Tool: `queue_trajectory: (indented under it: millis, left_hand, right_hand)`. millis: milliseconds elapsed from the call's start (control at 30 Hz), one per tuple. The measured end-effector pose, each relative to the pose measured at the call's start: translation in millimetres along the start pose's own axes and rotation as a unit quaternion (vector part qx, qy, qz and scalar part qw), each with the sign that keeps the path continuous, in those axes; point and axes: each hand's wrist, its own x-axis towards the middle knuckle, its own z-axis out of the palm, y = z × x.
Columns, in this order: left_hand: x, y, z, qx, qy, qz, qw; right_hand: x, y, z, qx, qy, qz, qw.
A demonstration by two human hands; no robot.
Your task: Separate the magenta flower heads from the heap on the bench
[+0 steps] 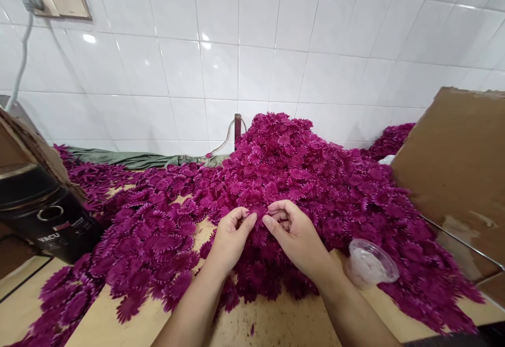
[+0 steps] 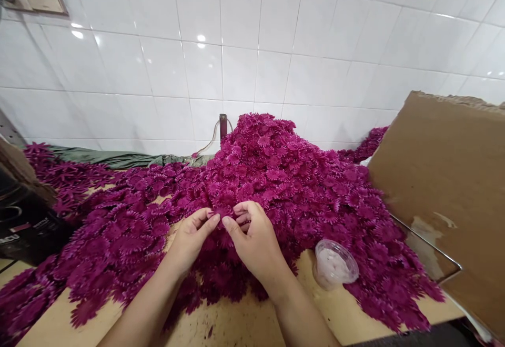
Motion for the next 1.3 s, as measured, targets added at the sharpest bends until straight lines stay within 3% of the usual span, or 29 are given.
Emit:
queue_trajectory:
  millis: [133, 233, 333, 433, 500, 600, 767, 867, 933, 1000, 1033, 1100, 1200, 1300]
  left_hand:
    - [2.1, -4.8, 1.7, 0.018, -0.009, -0.004, 1.000]
    - [2.3, -8.9, 3.2, -0.036, -0.021, -0.032, 0.999]
    - [0.6, -12.7, 2.1, -0.124, -0.065, -0.081, 0.987]
    - [-1.9, -14.1, -1.0, -0.154, -0.104, -0.105, 0.977]
    - [-2.8, -13.4, -2.6, -0.146, -0.103, -0.092, 0.980]
    - [-1.9, -11.2, -1.6, -0.127, -0.074, -0.047, 0.988]
    - [1.9, -8.1, 6.8, -0.112, -0.013, -0.001, 0.994]
    - [-1.1, -3.2, 3.3, -0.114, 0.000, -0.001, 0.993]
    - [-6.0, 2.4, -6.1, -0.109, 0.020, 0.008, 0.994]
    - [-9.8, 8.2, -17.2, -0.094, 0.048, 0.026, 0.994]
    - [-10.0, 10.3, -21.3, -0.079, 0.053, 0.035, 0.995]
    - [-5.3, 12.1, -23.2, 0.007, 0.035, 0.038, 0.999]
    - [10.0, 9.0, -11.7, 0.111, 0.001, 0.038, 0.993]
    - [20.2, 5.8, 0.3, 0.140, 0.039, 0.082, 0.986]
  right_hand:
    - [1.1, 1.1, 2.2, -0.018, -0.034, 0.016, 0.999]
    - [6.3, 2.8, 3.2, 0.042, -0.102, 0.039, 0.993]
    - [10.4, 4.7, 1.4, 0.156, -0.195, 0.092, 0.964]
    - [11.5, 5.1, -1.7, 0.250, -0.241, 0.139, 0.927]
    - [11.9, 3.9, -2.1, 0.277, -0.227, 0.152, 0.921]
    - [13.6, -0.7, 3.7, 0.262, -0.157, 0.128, 0.944]
    - [17.5, -11.0, 22.5, 0.167, -0.029, 0.054, 0.984]
    - [23.7, -9.4, 16.1, 0.100, 0.026, 0.014, 0.995]
    - [30.5, -4.2, -0.8, 0.042, 0.138, -0.010, 0.990]
    - [36.8, 0.3, -19.8, -0.001, 0.280, 0.000, 0.960]
    - [38.6, 0.8, -26.7, -0.006, 0.298, -0.001, 0.954]
    - [38.6, -2.2, -30.5, 0.017, 0.236, -0.030, 0.971]
    - [31.2, -10.2, -17.0, 0.064, 0.122, -0.046, 0.989]
    - [21.5, -8.6, -4.6, 0.048, 0.094, -0.045, 0.993]
